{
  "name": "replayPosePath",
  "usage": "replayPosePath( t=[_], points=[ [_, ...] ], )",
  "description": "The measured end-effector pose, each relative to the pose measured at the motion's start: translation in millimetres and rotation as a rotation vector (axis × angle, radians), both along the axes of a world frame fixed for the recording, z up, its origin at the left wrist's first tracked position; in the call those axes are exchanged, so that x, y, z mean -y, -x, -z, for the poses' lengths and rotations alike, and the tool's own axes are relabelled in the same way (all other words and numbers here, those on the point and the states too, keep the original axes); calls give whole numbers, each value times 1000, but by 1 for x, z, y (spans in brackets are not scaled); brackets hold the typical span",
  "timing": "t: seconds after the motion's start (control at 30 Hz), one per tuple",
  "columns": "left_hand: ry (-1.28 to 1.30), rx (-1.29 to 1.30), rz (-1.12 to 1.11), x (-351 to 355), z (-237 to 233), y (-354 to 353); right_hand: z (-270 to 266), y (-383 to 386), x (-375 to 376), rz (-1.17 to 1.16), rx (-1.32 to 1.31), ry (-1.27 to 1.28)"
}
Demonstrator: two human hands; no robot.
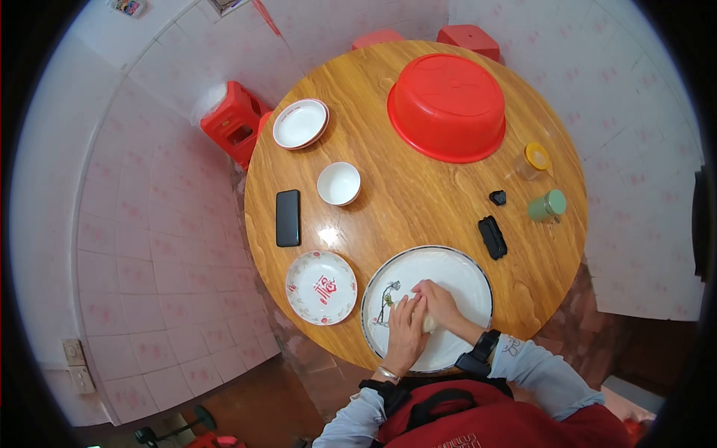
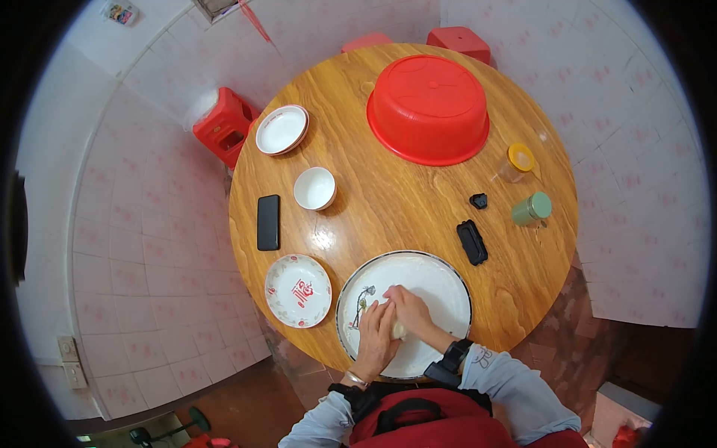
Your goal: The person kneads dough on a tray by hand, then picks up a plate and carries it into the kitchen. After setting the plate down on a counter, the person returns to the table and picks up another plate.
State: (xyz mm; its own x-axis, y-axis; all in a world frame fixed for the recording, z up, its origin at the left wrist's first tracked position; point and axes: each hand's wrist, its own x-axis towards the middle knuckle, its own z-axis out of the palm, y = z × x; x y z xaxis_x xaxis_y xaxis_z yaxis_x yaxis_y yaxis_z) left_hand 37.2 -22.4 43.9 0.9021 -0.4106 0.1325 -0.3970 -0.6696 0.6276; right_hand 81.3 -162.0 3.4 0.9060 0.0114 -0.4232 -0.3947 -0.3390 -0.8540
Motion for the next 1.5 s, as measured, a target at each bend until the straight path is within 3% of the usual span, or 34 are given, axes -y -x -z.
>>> replayPosePath(
  t=[0.03,0.07,0.13,0.27,0.37,0.6,0.77,0.93,1.1,1.2,1.27,1.33,1.43,1.5],
  points=[
    [7,-50,65,-6,-2,1,-19,5,-4,-135,139,174],
    [2,-54,65,-15,-4,4,-26,12,-4,-136,134,169],
    [270,-158,123,-31,-8,9,-34,22,-1,-254,447,260],
    [160,-156,-9,-40,-10,16,-37,50,2,-319,651,228],
    [206,-329,52,-36,3,25,-25,52,8,-305,677,220],
    [132,-219,-36,-25,31,25,-9,40,4,-282,750,305],
    [27,-172,-167,-3,51,-16,19,-6,5,-142,666,381],
    [25,-146,-157,0,57,-52,26,-31,5,-52,613,454],
    [16,-340,-93,0,50,-75,35,-38,6,43,606,430],
    [84,-289,-106,-2,54,-70,33,-39,8,37,525,390],
    [116,-220,-67,-6,49,-60,29,-32,10,-125,355,319],
    [150,-172,-30,-13,38,-40,29,-18,13,-138,225,258],
    [541,-579,-90,-28,12,-16,28,1,16,-16,26,-159],
    [641,-735,-114,-33,5,1,-2,6,13,-56,-54,-166]
  ],
)
